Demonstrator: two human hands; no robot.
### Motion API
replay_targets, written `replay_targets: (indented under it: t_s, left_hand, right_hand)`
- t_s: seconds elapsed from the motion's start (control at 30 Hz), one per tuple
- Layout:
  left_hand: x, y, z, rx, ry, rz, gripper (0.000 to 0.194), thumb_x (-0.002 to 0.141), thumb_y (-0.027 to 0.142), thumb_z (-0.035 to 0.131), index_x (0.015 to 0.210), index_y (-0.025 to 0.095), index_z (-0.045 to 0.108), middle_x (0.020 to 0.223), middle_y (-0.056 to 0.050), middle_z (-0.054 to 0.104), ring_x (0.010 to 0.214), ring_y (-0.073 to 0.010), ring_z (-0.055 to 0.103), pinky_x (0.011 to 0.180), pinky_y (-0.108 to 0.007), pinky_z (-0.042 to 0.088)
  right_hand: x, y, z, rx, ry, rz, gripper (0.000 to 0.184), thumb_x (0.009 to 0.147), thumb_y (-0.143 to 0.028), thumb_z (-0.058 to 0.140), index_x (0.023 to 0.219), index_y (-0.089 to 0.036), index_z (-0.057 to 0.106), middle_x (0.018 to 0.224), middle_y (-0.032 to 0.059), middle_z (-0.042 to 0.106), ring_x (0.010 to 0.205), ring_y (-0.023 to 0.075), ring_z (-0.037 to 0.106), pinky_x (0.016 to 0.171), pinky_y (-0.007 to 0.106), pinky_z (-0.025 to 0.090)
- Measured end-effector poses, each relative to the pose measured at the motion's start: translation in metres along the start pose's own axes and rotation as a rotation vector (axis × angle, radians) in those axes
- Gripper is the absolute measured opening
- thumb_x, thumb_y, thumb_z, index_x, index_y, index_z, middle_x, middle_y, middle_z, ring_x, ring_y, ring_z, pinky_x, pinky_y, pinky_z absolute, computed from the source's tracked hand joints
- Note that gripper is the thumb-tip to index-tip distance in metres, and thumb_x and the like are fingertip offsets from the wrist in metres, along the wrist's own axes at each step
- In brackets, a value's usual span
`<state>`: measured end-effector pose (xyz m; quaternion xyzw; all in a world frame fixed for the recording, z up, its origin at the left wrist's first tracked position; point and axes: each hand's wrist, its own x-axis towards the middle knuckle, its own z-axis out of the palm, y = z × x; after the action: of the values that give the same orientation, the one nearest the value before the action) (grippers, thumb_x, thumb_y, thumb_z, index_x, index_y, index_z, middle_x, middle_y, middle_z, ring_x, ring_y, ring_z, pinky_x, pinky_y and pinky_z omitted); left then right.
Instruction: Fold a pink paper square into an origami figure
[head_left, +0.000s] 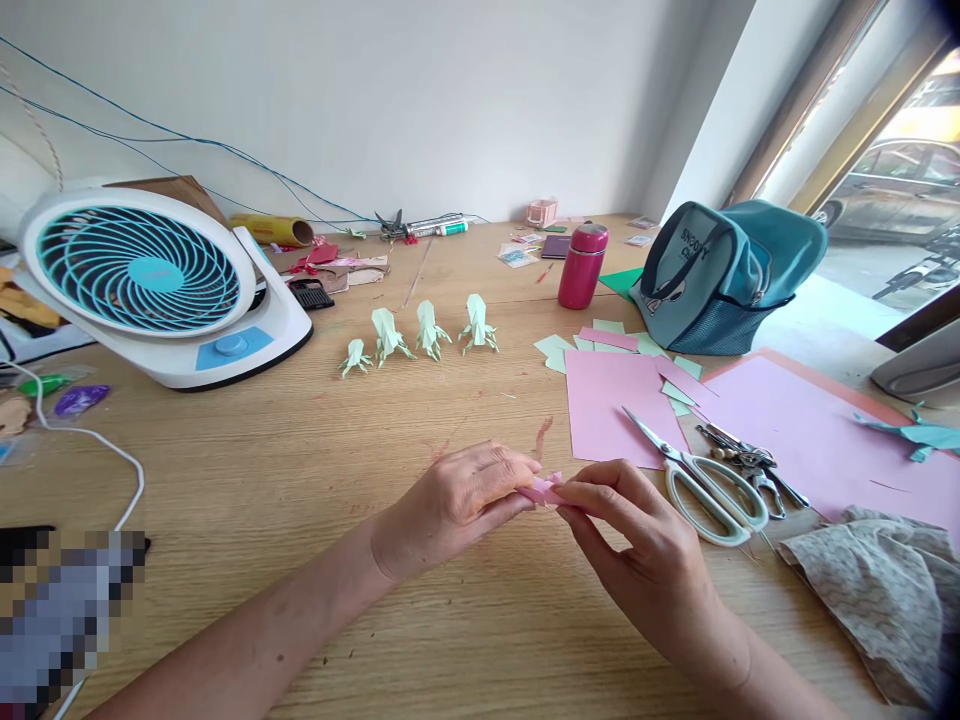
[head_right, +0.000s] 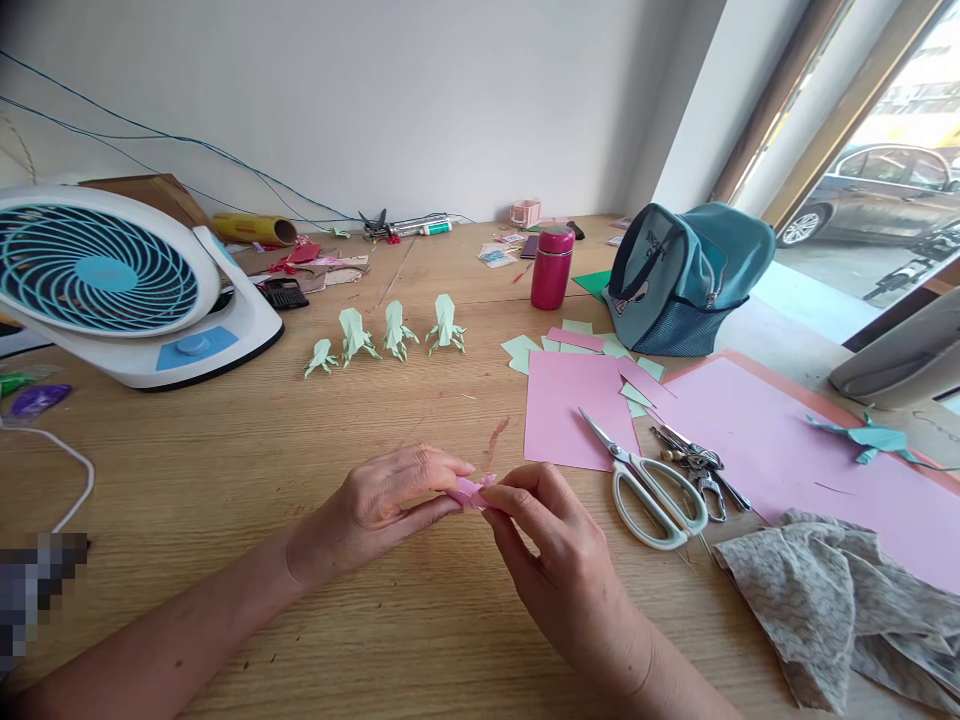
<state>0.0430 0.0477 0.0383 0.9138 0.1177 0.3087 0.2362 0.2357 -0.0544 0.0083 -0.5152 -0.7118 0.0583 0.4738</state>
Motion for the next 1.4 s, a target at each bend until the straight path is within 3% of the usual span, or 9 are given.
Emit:
replay_targets:
  t_s: [0.23, 0.4, 0.57, 0.87, 1.03, 1.17, 1.4]
  left_hand:
    - [0.001, 0.003, 0.001, -0.068, -0.012, -0.024, 0.012, 0.097, 0.016, 0.059, 0.106, 0.020, 0.066, 0.108, -0.005, 0.075, 0.104, -0.0159, 0.070, 0.093, -0.027, 0.054]
    - [-0.001, 0.000, 0.003, -0.041, -0.039, -0.086, 0.006, 0.095, 0.017, 0.063, 0.100, 0.018, 0.065, 0.091, -0.003, 0.071, 0.084, -0.0130, 0.067, 0.078, -0.023, 0.051]
    - [-0.002, -0.001, 0.006, -0.088, -0.062, -0.160, 0.006, 0.093, 0.016, 0.065, 0.098, 0.018, 0.064, 0.088, -0.001, 0.069, 0.076, -0.0110, 0.062, 0.072, -0.021, 0.047]
    - [-0.002, 0.001, 0.011, -0.196, -0.057, -0.277, 0.010, 0.088, 0.015, 0.070, 0.094, 0.018, 0.062, 0.085, 0.000, 0.066, 0.069, -0.0098, 0.058, 0.064, -0.020, 0.046]
    - [-0.001, 0.002, 0.009, -0.132, -0.091, -0.221, 0.015, 0.087, 0.010, 0.071, 0.096, 0.018, 0.061, 0.086, 0.002, 0.066, 0.075, -0.0095, 0.060, 0.072, -0.020, 0.047]
    - [-0.004, 0.000, 0.007, -0.032, -0.104, -0.169, 0.014, 0.090, 0.015, 0.070, 0.097, 0.018, 0.059, 0.083, 0.003, 0.064, 0.072, -0.0089, 0.060, 0.068, -0.019, 0.047]
    - [-0.003, -0.004, 0.007, 0.144, -0.110, 0.045, 0.006, 0.098, 0.017, 0.058, 0.103, 0.015, 0.061, 0.092, -0.003, 0.072, 0.086, -0.0142, 0.067, 0.079, -0.026, 0.053]
  right_hand:
    - [0.000, 0.002, -0.001, 0.008, -0.012, -0.005, 0.025, 0.094, -0.007, 0.057, 0.110, -0.024, 0.068, 0.095, 0.0070, 0.062, 0.082, 0.0176, 0.066, 0.067, 0.030, 0.055]
    - [0.000, 0.002, -0.001, -0.001, -0.025, 0.015, 0.025, 0.095, -0.008, 0.057, 0.111, -0.024, 0.067, 0.096, 0.0069, 0.062, 0.081, 0.0170, 0.065, 0.067, 0.031, 0.055]
    - [0.000, 0.003, 0.000, -0.004, -0.018, 0.004, 0.029, 0.095, -0.008, 0.057, 0.119, -0.023, 0.064, 0.098, 0.0077, 0.062, 0.084, 0.0172, 0.064, 0.070, 0.031, 0.056]
    - [-0.001, 0.004, 0.000, 0.008, -0.055, 0.011, 0.021, 0.096, -0.010, 0.057, 0.112, -0.021, 0.064, 0.099, 0.0070, 0.060, 0.086, 0.0158, 0.063, 0.071, 0.029, 0.055]
    - [-0.002, 0.004, 0.001, 0.013, -0.074, 0.003, 0.020, 0.096, -0.008, 0.057, 0.111, -0.020, 0.064, 0.098, 0.0061, 0.059, 0.084, 0.0142, 0.062, 0.069, 0.027, 0.054]
    - [-0.002, 0.001, 0.000, 0.013, -0.085, -0.004, 0.020, 0.096, -0.008, 0.057, 0.112, -0.018, 0.064, 0.098, 0.0066, 0.059, 0.083, 0.0136, 0.062, 0.070, 0.026, 0.054]
    - [-0.002, -0.003, -0.001, 0.014, -0.111, 0.018, 0.019, 0.096, -0.007, 0.058, 0.110, -0.016, 0.066, 0.096, 0.0064, 0.059, 0.081, 0.0122, 0.061, 0.070, 0.025, 0.053]
